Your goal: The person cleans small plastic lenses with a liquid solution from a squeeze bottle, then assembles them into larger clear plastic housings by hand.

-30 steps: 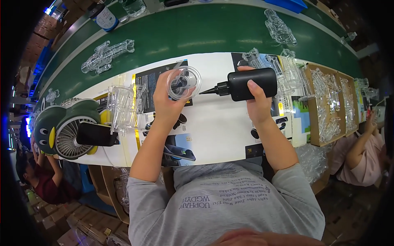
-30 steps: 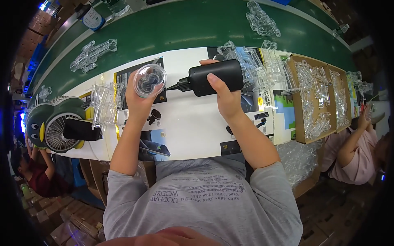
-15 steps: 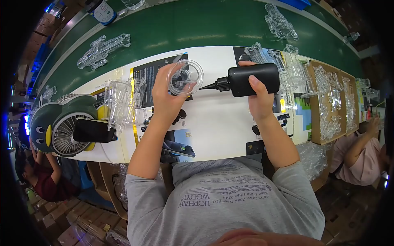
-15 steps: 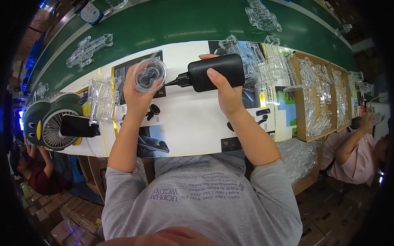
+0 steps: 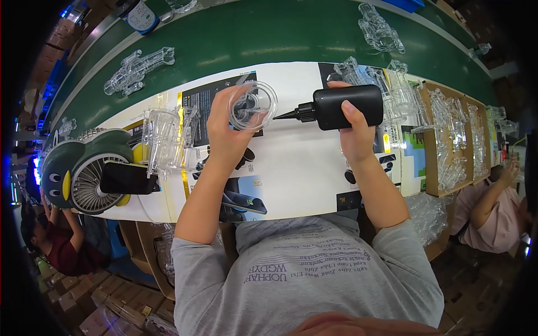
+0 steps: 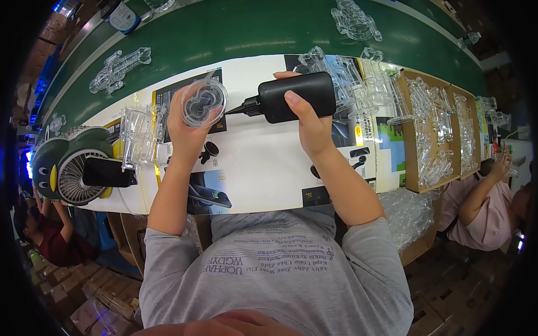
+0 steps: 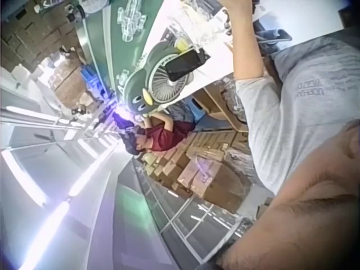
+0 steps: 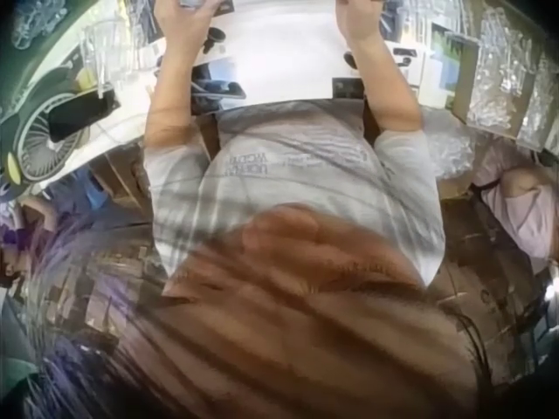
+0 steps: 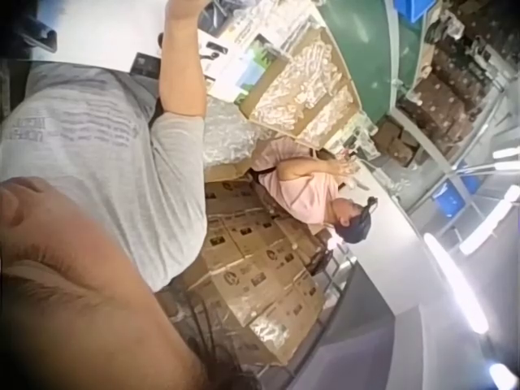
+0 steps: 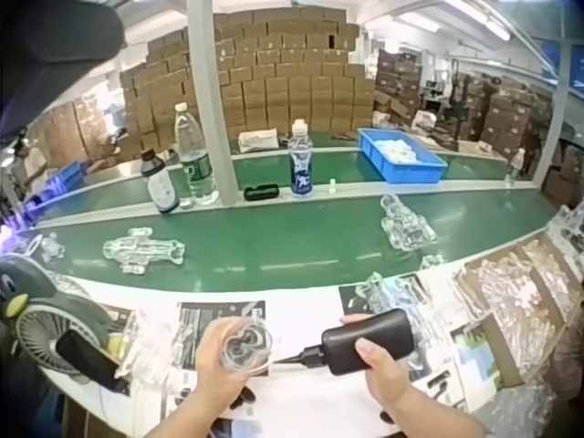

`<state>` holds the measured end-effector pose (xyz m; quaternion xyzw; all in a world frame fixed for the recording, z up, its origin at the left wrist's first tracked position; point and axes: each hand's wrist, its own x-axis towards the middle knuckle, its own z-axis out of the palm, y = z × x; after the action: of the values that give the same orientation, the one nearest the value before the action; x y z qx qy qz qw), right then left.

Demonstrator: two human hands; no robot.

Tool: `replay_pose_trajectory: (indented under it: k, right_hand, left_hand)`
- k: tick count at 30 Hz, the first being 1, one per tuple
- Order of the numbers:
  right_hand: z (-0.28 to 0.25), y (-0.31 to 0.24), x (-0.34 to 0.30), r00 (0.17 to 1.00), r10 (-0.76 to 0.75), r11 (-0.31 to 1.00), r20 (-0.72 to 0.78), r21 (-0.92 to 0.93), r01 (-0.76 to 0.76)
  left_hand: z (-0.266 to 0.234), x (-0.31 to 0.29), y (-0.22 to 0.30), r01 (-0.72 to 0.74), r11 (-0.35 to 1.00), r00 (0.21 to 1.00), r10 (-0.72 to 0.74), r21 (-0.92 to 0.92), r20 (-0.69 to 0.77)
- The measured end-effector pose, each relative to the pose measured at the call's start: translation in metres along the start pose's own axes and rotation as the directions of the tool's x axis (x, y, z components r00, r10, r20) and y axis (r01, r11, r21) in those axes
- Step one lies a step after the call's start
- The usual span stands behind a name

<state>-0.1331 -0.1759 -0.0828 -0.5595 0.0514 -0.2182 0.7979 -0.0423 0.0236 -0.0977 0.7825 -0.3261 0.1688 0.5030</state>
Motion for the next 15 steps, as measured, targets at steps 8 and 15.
replay_pose_trajectory:
  k: [8,15]
  right_hand:
    - [-0.0036,0.0024,0.0017,1.000,-0.011,1.000,-0.016,0.009,0.011]
    - [-0.0056,0.0020,0.0039,1.000,-0.012,1.000,-0.008,0.006,0.012]
  left_hand:
    - [0.0003,0.0005,0.0013,-0.023,1.000,1.000,0.023,-0.005,-0.010]
    - [0.0004,0.0009,0.0028,-0.027,1.000,0.999,0.027,-0.002,-0.019]
